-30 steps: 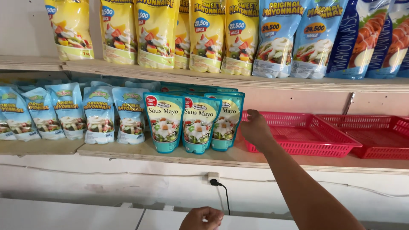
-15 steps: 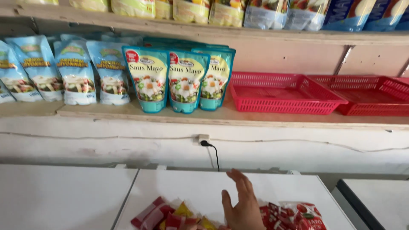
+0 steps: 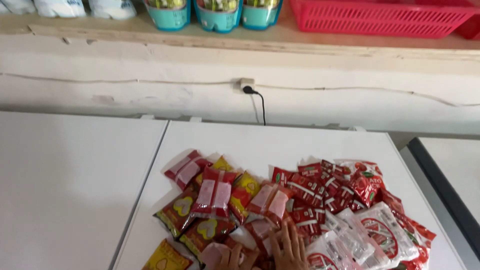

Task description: The recorder wipes down various condiment packets with a cloth and organizes them into a plastic basket and onto store shelves.

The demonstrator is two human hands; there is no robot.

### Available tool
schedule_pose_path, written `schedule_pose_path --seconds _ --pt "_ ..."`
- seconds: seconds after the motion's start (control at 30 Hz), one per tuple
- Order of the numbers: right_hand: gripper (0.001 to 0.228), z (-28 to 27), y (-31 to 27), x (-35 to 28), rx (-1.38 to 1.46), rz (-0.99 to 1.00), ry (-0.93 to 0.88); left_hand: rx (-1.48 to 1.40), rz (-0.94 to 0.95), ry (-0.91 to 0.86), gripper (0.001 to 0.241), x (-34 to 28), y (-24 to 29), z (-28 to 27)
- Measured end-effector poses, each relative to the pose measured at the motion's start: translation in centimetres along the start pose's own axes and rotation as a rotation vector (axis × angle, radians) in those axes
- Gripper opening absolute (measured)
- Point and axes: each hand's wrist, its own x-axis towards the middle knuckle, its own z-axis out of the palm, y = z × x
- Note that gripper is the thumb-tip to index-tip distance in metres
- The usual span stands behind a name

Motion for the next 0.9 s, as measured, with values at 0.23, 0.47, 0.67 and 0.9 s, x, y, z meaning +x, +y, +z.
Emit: schedule_pose_path --seconds 0.23,0.47,0.67,0.9 --pt "0.123 -15.2 -1.8 8.6 0.194 0.421 -0.755 0.64 0.15 0.167 0.038 3.6 9.9 -8.5" --pt "0.119 -13.1 -1.3 9.7 0.464 0.672 -0.464 0.606 0.001 -0.08 0.058 5.3 10.0 -12.3" --pt "0.11 -13.7 -0.6 11.4 0.591 0.779 -0.598 0.228 -0.408 -0.552 0.074 9.1 13.5 -16.9" --pt "0.086 -14.2 -1.3 12.3 0.691 0.917 -0.557 0.059 -0.432 -0.182 0.068 11.5 14.1 -21.9"
